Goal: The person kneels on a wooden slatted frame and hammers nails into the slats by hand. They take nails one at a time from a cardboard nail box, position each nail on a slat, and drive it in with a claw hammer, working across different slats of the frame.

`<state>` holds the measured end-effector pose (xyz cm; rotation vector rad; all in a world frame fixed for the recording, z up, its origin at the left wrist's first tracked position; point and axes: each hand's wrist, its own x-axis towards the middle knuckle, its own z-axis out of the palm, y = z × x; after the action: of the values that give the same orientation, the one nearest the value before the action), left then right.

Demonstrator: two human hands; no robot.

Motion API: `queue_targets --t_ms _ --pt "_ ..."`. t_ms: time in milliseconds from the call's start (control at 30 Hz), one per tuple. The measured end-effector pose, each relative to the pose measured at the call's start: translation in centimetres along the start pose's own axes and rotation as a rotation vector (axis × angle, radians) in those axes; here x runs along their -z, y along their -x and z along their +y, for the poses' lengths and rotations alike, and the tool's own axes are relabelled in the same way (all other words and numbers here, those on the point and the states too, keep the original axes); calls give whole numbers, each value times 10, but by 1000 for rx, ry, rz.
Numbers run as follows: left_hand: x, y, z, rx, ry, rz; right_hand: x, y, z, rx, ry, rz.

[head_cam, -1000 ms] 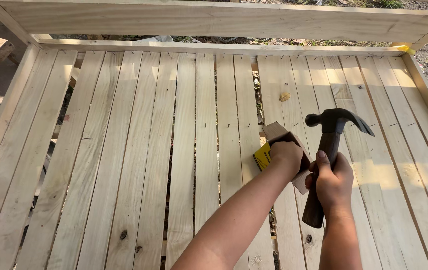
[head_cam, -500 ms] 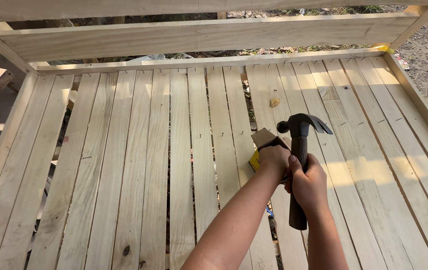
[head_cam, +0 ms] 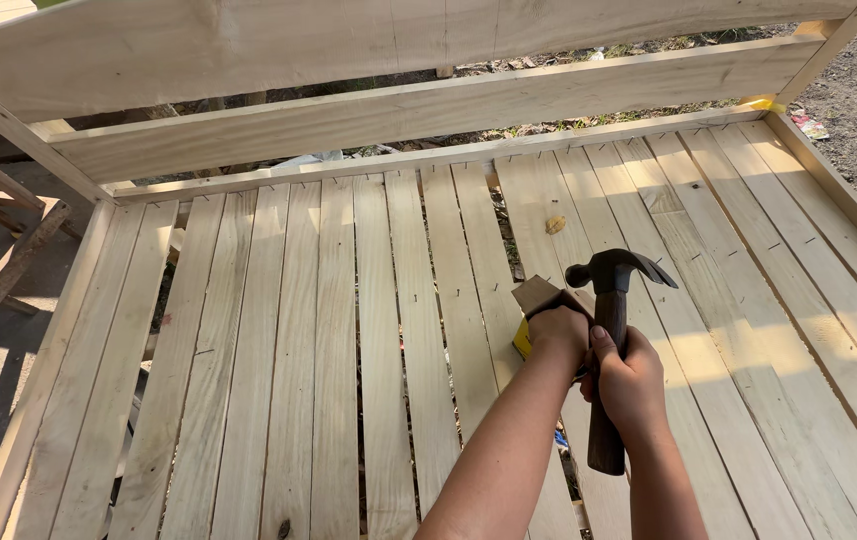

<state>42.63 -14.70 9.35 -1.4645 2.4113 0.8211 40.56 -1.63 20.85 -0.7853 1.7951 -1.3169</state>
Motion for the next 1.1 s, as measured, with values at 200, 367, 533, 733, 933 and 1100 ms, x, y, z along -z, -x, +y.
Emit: queue_targets --t_ms 200,367,533,733,933,1100 --pt "4 9 -5 -23 96 81 4 -2 -1 -43 17 32" --pt "23 36 -15 -202 182 422 3 -8 -11 -42 29 67" --pt "48 65 -20 -259 462 413 4 -14 -26 -74 136 82" --pt "55 88 -19 -264 326 358 7 -24 -27 -47 180 84" --pt "64 100 -19 -243 738 363 9 -33 -12 -1 147 67" --pt "70 114 -27 -281 913 438 4 -35 -11 -22 -16 -51"
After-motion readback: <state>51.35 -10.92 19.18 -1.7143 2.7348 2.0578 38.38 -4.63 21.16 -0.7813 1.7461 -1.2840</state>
